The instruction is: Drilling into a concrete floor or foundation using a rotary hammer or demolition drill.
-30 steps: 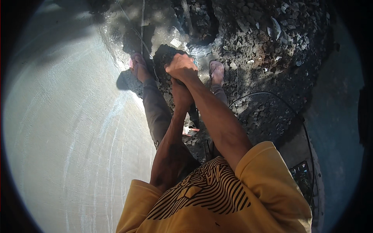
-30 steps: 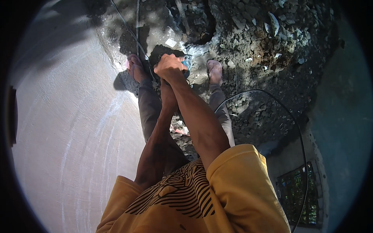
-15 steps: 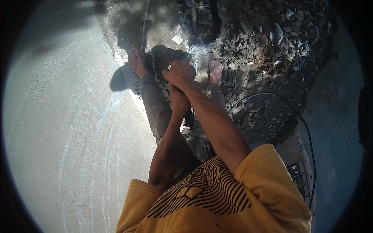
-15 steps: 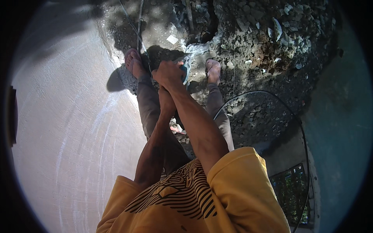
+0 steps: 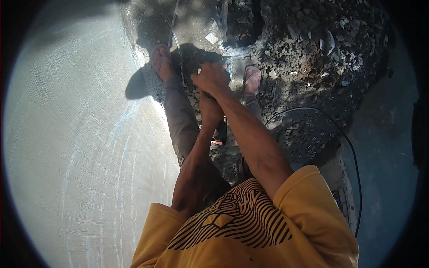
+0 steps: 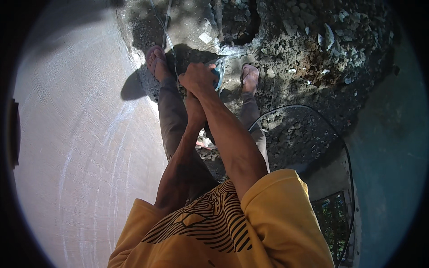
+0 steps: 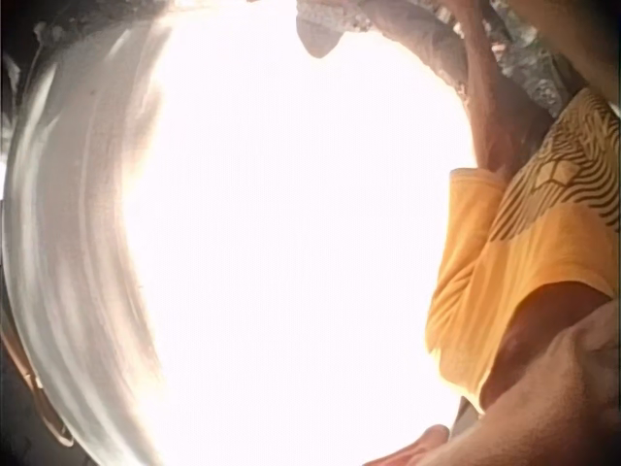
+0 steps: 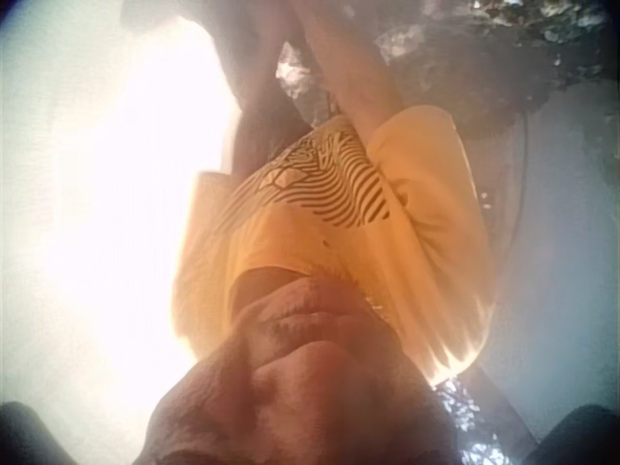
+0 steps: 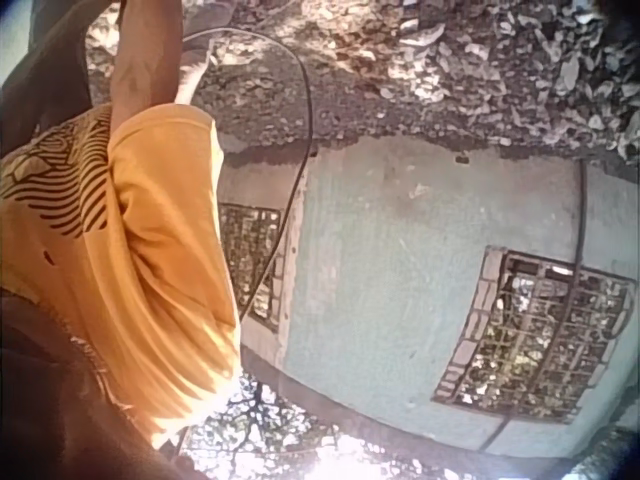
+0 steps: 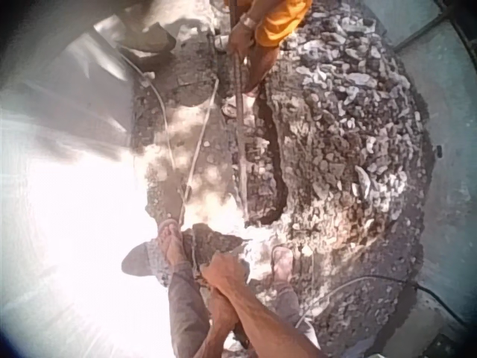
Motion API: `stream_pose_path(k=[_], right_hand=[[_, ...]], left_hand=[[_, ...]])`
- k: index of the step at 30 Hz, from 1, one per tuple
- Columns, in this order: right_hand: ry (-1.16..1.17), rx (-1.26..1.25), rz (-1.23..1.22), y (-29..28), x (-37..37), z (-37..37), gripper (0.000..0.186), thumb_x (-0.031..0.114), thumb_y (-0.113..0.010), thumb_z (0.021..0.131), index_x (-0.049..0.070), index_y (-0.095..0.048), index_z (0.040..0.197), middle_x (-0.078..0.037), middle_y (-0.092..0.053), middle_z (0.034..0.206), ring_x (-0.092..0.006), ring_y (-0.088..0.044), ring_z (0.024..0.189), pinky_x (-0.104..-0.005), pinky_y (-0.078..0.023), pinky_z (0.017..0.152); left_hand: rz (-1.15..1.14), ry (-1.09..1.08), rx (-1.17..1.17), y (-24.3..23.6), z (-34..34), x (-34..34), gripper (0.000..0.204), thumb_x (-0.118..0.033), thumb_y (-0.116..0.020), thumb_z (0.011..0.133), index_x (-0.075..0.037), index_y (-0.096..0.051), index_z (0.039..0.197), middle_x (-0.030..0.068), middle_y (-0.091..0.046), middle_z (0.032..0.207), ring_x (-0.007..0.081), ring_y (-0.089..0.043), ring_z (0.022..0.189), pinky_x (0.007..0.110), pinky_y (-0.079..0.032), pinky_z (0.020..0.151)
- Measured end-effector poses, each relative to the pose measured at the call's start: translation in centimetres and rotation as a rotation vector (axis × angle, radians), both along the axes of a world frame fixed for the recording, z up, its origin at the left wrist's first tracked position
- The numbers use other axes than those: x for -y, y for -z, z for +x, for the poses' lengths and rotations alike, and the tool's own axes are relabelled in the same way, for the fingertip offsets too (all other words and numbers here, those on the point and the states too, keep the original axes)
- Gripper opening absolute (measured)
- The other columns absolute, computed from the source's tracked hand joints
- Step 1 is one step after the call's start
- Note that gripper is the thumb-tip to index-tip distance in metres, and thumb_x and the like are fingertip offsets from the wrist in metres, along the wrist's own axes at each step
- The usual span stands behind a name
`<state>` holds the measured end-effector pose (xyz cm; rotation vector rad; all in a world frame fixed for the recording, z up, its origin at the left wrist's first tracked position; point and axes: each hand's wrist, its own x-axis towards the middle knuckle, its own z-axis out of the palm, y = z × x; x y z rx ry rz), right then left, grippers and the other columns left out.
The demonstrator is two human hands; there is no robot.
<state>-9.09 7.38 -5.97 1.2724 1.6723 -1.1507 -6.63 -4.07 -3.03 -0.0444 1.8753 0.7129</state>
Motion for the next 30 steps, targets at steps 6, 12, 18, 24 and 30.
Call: stream_pose_path(k=[6, 12, 18, 24, 30], right_hand=[[0.06, 0.031, -0.055, 0.3, -0.2, 1.0, 0.056, 0.041, -0.061, 0.08, 0.004, -0.066, 0.122, -0.022, -0.059, 0.13, -0.0507, -0.037, 0.136, -0.0672, -0.045, 0.092], [0.043, 0.047, -0.08, 1.2, -0.8, 2.3, 0.057, 0.045, -0.062, 0.08, 0.005, -0.066, 0.121, -0.023, -0.061, 0.124, -0.0465, -0.048, 0.129, -0.0587, -0.049, 0.093], [0.079, 0.05, -0.01, 3.0, -0.5, 3.8, 0.055, 0.044, -0.064, 0.079, 0.003, -0.068, 0.115, -0.024, -0.062, 0.12, -0.0417, -0.058, 0.118, -0.0572, -0.051, 0.09], [0.117, 0.01, 0.048, 5.2, 1.5, 7.2, 0.049, 0.04, -0.063, 0.079, 0.005, -0.07, 0.112, -0.023, -0.065, 0.114, -0.0377, -0.062, 0.111, -0.0498, -0.046, 0.1], [0.178, -0.113, 0.09, 5.5, 1.1, 11.9, 0.034, 0.032, -0.059, 0.082, 0.011, -0.074, 0.105, -0.018, -0.069, 0.111, -0.0352, -0.061, 0.11, -0.0467, -0.032, 0.112]], left_hand=[[-0.047, -0.072, -0.049, 0.9, 2.3, -0.3, 0.077, -0.033, -0.08, 0.076, -0.005, -0.038, 0.134, 0.0266, -0.062, 0.119, 0.0416, -0.062, 0.111, 0.045, -0.049, 0.088], [-0.06, -0.169, 0.047, 1.3, 3.3, -0.9, 0.083, -0.038, -0.081, 0.074, -0.009, -0.035, 0.137, 0.0251, -0.061, 0.122, 0.041, -0.061, 0.113, 0.047, -0.049, 0.089], [-0.115, -0.05, -0.001, 1.2, 3.7, -2.0, 0.089, -0.037, -0.081, 0.073, -0.011, -0.032, 0.142, 0.0258, -0.062, 0.121, 0.0413, -0.061, 0.114, 0.045, -0.05, 0.09], [-0.053, 0.119, -0.02, 3.8, 5.9, 0.2, 0.091, -0.035, -0.08, 0.074, -0.01, -0.026, 0.143, 0.0272, -0.066, 0.111, 0.046, -0.061, 0.109, 0.047, -0.049, 0.087], [-0.004, 0.241, -0.011, 3.1, 7.6, -0.8, 0.083, -0.027, -0.075, 0.078, -0.009, -0.026, 0.143, 0.0311, -0.065, 0.106, 0.0501, -0.062, 0.101, 0.05, -0.051, 0.083]])
